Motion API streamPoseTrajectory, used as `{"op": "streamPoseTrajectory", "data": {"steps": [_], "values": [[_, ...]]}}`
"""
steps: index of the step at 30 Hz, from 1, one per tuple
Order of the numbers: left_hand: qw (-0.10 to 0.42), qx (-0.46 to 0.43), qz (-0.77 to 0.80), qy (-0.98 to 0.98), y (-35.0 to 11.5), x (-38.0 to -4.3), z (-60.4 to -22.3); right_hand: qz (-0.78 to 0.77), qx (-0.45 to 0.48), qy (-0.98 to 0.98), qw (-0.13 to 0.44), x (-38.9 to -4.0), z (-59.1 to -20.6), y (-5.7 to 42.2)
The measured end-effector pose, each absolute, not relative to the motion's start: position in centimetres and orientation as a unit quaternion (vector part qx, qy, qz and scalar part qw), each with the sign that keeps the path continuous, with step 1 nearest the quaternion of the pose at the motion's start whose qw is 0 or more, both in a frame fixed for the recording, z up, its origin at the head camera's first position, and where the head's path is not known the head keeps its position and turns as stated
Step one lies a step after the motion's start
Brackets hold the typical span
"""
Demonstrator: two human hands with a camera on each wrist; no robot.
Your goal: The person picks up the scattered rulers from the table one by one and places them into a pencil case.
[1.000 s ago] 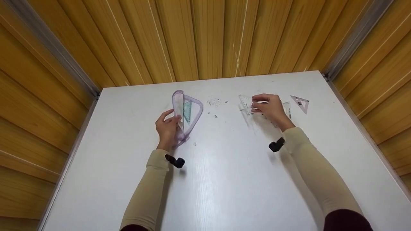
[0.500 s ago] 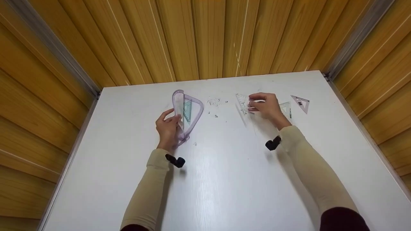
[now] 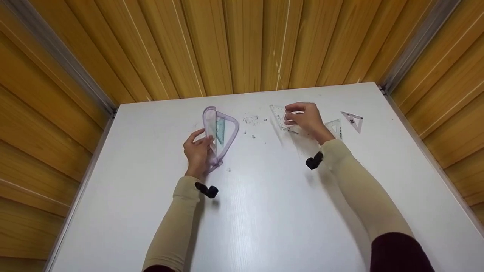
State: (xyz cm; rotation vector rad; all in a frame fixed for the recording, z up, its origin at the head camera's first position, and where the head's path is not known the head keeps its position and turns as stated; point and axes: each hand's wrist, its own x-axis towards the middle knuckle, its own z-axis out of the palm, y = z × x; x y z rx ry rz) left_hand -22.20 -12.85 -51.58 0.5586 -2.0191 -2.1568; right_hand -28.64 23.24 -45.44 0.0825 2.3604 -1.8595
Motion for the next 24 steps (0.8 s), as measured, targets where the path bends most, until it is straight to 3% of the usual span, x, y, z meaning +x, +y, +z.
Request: {"op": "streamPoseTrajectory", "data": {"steps": [24], "values": [[0.071,0.194,-0.718,-0.664,-12.9,-22.2,-51.3,-0.625,0.004,0.778,0.067,-31.1,-46.3,18.2]]}}
